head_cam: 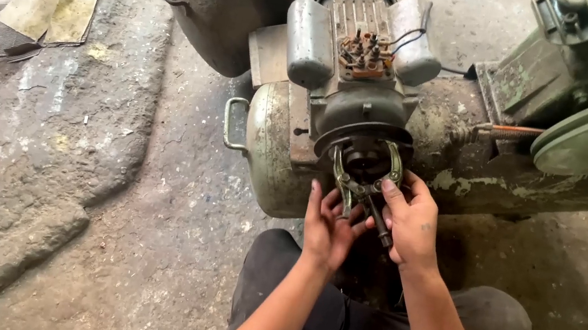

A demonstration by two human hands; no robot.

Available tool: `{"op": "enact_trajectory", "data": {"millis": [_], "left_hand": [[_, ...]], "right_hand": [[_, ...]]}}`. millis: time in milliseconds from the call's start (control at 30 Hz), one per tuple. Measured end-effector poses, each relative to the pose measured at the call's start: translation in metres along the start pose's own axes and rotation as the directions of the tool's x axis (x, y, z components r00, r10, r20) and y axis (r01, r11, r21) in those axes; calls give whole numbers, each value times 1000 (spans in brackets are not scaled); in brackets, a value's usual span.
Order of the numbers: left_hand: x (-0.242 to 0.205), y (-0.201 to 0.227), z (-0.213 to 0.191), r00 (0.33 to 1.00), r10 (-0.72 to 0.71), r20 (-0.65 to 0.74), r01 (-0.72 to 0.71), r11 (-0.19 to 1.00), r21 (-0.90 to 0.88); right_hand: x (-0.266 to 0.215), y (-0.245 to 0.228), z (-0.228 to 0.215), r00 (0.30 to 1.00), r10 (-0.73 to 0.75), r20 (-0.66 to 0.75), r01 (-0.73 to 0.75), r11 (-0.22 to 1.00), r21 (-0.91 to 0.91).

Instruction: The person uses a metal clamp tool to secure a component on a large industrial machine. Another person assists by holding the part steady. The person adjusts the clamp and then removes it, leaving the component in place.

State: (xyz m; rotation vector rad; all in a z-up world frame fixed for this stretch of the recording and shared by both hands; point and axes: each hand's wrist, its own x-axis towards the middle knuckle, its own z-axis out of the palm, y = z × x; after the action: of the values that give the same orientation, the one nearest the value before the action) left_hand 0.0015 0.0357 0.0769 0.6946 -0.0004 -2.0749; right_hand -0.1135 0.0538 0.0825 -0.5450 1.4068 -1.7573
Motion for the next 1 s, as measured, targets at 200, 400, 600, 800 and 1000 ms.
{"op": "enact_trajectory", "data": {"millis": [200, 400, 600, 800, 1000], "left_hand": [[65, -13, -6, 981, -69, 182, 103, 977, -185], [71, -3, -11, 987, -97, 128, 122, 973, -196], [50, 10, 1, 993, -69, 92, 77, 994, -80], [22, 20, 28, 998, -48, 41, 52, 994, -97], [18, 27, 31, 992, -108, 64, 113, 991, -75]], "right_hand": [[-14, -8, -4, 1000, -7, -14, 7, 999, -51], [-65, -56, 8, 1000, 10, -11, -14, 916, -401], [-75, -33, -3, 988, 146, -52, -152, 840, -522], [-80, -10, -1, 991, 103, -91, -137, 782, -608], [-79, 5, 4, 989, 143, -33, -144, 990, -15]]}}
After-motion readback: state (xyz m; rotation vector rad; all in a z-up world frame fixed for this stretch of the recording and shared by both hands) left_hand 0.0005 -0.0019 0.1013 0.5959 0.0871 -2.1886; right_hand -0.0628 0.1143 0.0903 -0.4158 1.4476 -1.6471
